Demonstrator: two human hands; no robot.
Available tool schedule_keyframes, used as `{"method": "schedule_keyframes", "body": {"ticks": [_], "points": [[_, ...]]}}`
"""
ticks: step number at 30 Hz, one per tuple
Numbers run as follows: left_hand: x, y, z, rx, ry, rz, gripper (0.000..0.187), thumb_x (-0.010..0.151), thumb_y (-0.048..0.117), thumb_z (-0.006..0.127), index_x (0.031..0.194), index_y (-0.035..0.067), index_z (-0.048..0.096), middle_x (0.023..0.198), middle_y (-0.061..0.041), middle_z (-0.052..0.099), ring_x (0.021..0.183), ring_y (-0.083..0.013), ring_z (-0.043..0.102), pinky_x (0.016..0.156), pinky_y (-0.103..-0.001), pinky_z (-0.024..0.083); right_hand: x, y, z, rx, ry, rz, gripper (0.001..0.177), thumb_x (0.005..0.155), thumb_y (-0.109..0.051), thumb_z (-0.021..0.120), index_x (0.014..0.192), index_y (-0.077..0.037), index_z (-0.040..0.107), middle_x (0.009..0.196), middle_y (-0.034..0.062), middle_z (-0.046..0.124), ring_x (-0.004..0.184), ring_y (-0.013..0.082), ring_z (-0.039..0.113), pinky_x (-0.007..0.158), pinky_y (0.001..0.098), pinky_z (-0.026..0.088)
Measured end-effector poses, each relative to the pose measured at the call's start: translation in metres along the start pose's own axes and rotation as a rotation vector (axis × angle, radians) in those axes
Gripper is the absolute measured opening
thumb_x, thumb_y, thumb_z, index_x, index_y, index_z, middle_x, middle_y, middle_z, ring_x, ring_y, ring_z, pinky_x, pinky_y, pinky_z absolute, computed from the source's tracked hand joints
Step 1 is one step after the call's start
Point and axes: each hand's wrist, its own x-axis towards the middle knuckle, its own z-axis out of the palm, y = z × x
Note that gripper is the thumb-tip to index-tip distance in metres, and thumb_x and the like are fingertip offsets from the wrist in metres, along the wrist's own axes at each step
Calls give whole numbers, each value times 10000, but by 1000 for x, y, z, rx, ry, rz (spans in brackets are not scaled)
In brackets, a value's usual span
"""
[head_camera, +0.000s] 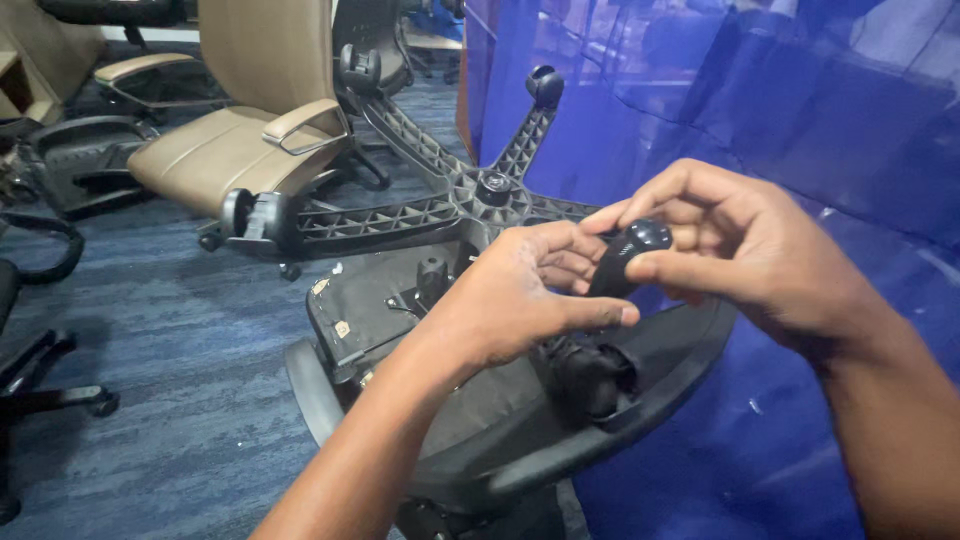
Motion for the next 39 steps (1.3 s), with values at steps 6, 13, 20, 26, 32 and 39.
{"method": "schedule_keyframes", "body": {"ticks": [6, 13, 20, 26, 32, 39], "points": [[6, 13, 17, -89, 83, -104, 338, 801, 50, 790, 1091, -3, 625, 890, -55, 780, 821, -102, 721, 738, -247, 575, -3, 19, -29, 96, -138, -119, 458, 917, -81, 658, 1369, -24, 606, 1174, 120, 784, 859, 122, 735, 660, 261, 545], [16, 12, 22, -47, 110, -120, 272, 839, 42, 785, 1051, -11, 624, 907, -74, 757, 838, -97, 708, 761, -248, 570, 13, 42, -50, 156, -219, -75, 429, 1000, -131, 637, 1407, 7, 635, 1027, 116, 742, 837, 146, 676, 755, 309, 575], [25, 8, 19, -127, 57, -166, 235, 861, 27, 753, 1056, -14, 628, 916, -81, 758, 864, -115, 728, 791, -263, 581, 23, 48, -61, 132, -282, -99, 387, 975, -130, 662, 1333, 17, 669, 1117, 134, 768, 879, 136, 711, 771, 292, 579], [22, 9, 20, -112, 60, -172, 235, 863, 31, 749, 1072, -19, 655, 941, -76, 768, 877, -102, 725, 818, -257, 581, 23, 48, -60, 181, -275, -107, 372, 959, -99, 675, 1303, 43, 677, 1219, 166, 771, 905, 151, 718, 762, 286, 561], [19, 11, 26, -90, 63, -195, 236, 876, 58, 736, 1087, -13, 657, 942, -62, 777, 889, -90, 721, 829, -249, 563, 17, 49, -64, 107, -255, -94, 377, 949, -102, 693, 1301, 22, 645, 1183, 189, 779, 956, 155, 736, 814, 299, 581], [19, 16, 31, -42, 103, -202, 262, 888, 80, 761, 1119, -15, 681, 946, -56, 748, 884, -82, 680, 820, -249, 545, 17, 48, -70, 88, -285, -149, 479, 948, -155, 652, 1415, -50, 640, 1181, 59, 749, 840, 103, 706, 767, 270, 598]]}}
